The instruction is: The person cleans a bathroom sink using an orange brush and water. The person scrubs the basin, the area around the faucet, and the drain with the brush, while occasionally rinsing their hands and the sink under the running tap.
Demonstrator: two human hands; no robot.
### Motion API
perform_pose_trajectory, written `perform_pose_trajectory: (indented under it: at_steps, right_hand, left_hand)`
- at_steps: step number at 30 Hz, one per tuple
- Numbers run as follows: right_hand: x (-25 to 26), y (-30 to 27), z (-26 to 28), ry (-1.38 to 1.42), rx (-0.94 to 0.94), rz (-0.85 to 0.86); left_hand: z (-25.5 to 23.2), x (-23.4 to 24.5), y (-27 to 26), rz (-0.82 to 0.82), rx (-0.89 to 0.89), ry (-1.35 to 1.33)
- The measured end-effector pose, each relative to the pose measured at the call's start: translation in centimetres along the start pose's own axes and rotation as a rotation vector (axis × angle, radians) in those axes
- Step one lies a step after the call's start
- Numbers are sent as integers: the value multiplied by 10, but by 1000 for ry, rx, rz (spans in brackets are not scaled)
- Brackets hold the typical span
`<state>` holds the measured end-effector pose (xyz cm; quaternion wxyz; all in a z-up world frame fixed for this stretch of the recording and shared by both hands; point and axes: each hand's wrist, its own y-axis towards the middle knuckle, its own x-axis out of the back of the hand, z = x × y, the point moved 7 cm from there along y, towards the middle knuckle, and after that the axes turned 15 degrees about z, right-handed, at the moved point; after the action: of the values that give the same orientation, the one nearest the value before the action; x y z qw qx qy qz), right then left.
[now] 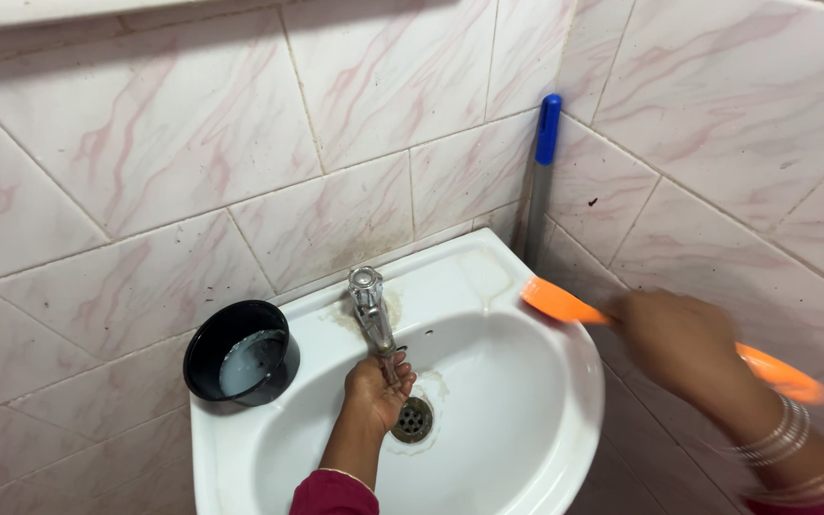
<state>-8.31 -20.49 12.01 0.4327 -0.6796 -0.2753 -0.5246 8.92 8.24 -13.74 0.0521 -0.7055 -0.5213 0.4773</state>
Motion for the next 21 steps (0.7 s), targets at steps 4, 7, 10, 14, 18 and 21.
perform_pose_trajectory:
  at_steps: [4,7,10,14,18,21]
  right_hand:
    - [-8,-32,-29,62,-177,138]
    - [-6,-2,-1,73,-81,-3]
    - [-1,28,25,160,13,-52]
    - [1,37,31,241,11,-72]
    - [5,38,22,259,5,-38]
    - [6,36,21,259,28,-65]
  left_hand:
    - [-1,-1,-2,-22,2,-21]
    - [5,-1,7,-9,1,-29]
    - [17,5,27,-14,-8,-73]
    - [62,-19,66,145,55,-134]
    - [40,-116,115,352,-19,-176]
    - [-37,-192,126,320,-133,155]
